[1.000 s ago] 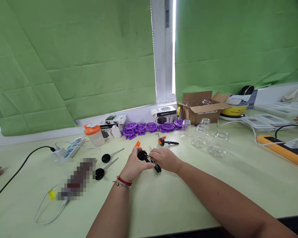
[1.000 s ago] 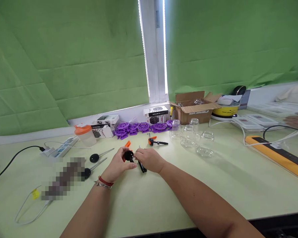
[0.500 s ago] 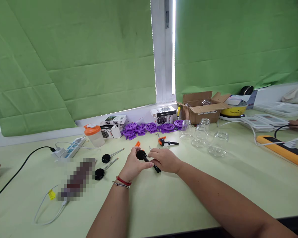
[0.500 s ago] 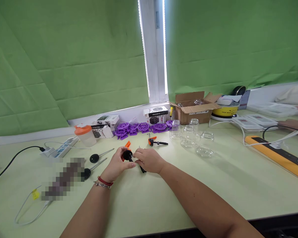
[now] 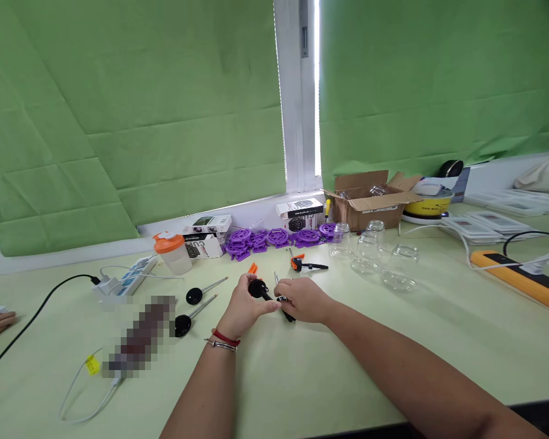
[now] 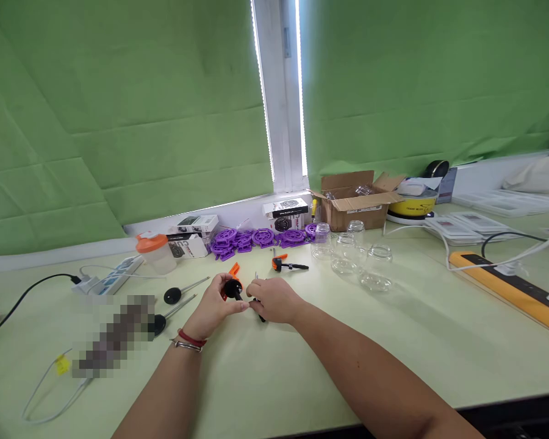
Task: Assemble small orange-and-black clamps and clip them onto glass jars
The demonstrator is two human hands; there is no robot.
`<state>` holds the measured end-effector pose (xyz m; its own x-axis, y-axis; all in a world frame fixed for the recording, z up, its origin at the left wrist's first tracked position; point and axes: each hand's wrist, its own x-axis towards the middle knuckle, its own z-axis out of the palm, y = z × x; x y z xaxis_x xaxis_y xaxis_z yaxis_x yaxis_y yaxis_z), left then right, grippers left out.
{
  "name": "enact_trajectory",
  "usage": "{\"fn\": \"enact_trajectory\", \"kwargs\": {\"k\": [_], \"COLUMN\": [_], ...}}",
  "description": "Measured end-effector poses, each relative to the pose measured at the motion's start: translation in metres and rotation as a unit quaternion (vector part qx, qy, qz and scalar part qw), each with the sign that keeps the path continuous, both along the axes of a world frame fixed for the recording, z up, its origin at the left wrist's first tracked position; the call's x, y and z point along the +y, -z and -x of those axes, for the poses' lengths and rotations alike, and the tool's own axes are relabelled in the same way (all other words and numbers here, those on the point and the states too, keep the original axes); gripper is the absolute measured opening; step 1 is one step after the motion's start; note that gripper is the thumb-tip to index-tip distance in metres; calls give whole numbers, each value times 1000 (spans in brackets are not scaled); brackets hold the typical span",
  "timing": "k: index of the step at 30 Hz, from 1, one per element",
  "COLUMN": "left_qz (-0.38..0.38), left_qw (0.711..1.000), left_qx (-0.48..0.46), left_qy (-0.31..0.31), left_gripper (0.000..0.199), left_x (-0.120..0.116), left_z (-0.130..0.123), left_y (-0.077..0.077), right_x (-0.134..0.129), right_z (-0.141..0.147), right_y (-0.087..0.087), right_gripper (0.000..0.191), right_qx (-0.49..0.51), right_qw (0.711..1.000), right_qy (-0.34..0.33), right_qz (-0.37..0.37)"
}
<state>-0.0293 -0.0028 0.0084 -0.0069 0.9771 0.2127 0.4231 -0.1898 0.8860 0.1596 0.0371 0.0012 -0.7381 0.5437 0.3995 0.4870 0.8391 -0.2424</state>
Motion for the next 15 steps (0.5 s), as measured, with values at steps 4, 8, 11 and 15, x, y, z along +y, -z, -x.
{"fn": "enact_trajectory", "kwargs": {"k": [4, 8, 11, 15], "left_qz": [-5, -6, 1, 3], "left_qw": [1000, 1000, 1000, 1000], "left_qx": [-2, -6, -3, 10], "left_qy": [-1, -4, -7, -4], "left_gripper": [68, 68, 69, 69], "left_x": [0, 0, -1, -2], "left_z": [0, -1, -1, -2], "left_y": [-1, -2, -2, -3], "right_x": [-1, -2, -3, -4], "right_z": [0, 0, 1, 1], "right_y": [-2, -4, -5, -5], "right_gripper": [24, 26, 21, 31], "right_qx": [3, 10, -8, 4], "right_qw": [1000, 1000, 999, 999], "right_qy": [2, 12, 15, 14], "right_qz": [11, 24, 33, 48]}}
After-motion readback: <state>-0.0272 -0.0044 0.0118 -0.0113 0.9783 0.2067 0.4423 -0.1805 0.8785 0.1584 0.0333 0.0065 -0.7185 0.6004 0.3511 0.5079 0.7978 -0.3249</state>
